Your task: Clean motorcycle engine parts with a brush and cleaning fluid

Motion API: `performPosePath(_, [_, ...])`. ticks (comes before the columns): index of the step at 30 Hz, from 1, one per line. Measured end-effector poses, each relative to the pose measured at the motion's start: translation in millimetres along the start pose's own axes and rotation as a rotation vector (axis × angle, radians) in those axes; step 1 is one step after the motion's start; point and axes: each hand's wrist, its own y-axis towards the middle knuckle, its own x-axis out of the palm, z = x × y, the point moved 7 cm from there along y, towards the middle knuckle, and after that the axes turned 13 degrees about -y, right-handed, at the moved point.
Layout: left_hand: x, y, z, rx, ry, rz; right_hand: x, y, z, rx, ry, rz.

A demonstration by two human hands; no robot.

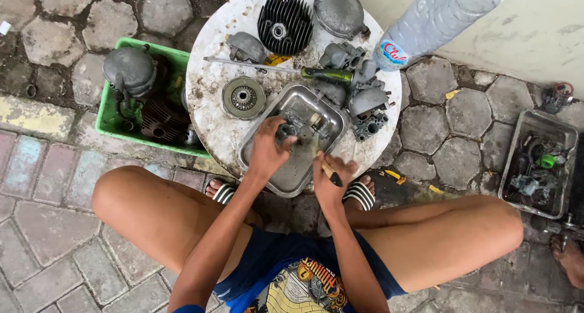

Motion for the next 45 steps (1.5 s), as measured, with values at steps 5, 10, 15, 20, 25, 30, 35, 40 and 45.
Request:
performPosePath(5, [-5,3,8,0.058,0.142,-0.018,3,0,-7,-0.014,0.102,-0.027])
performPosePath(10, [1,4,-2,0.03,0.091,-0.013,27,-6,6,0.05,0.278,0.051])
performPosePath(15, [0,7,-5,0.062,0.047,-0.015,20,7,8,0.043,0.175,0.078])
performPosePath(20, [2,10,-22,0.041,0.004,-0.008,28,6,-5,0.014,0.195,0.019])
performPosePath(25, [-3,10,-21,0.025,0.011,0.013,42,-4,13,0.052,0.207,0.053])
performPosePath(30, [-7,14,-28,0.036,0.014,0.066,28,0,-11,-0.049,-0.039,-0.108])
performPosePath(35, [-12,19,-11,0.043,-0.02,0.053,28,-13,10,-0.04,-0.159,-0.174])
performPosePath(40, [-12,20,-16,0.032,-0.029,0.06,51,-20,30,0.001,0.074,-0.086])
performPosePath(45, [-11,17,-8,0.012,-0.026,0.028,64,-15,30,0.006,0.075,0.007])
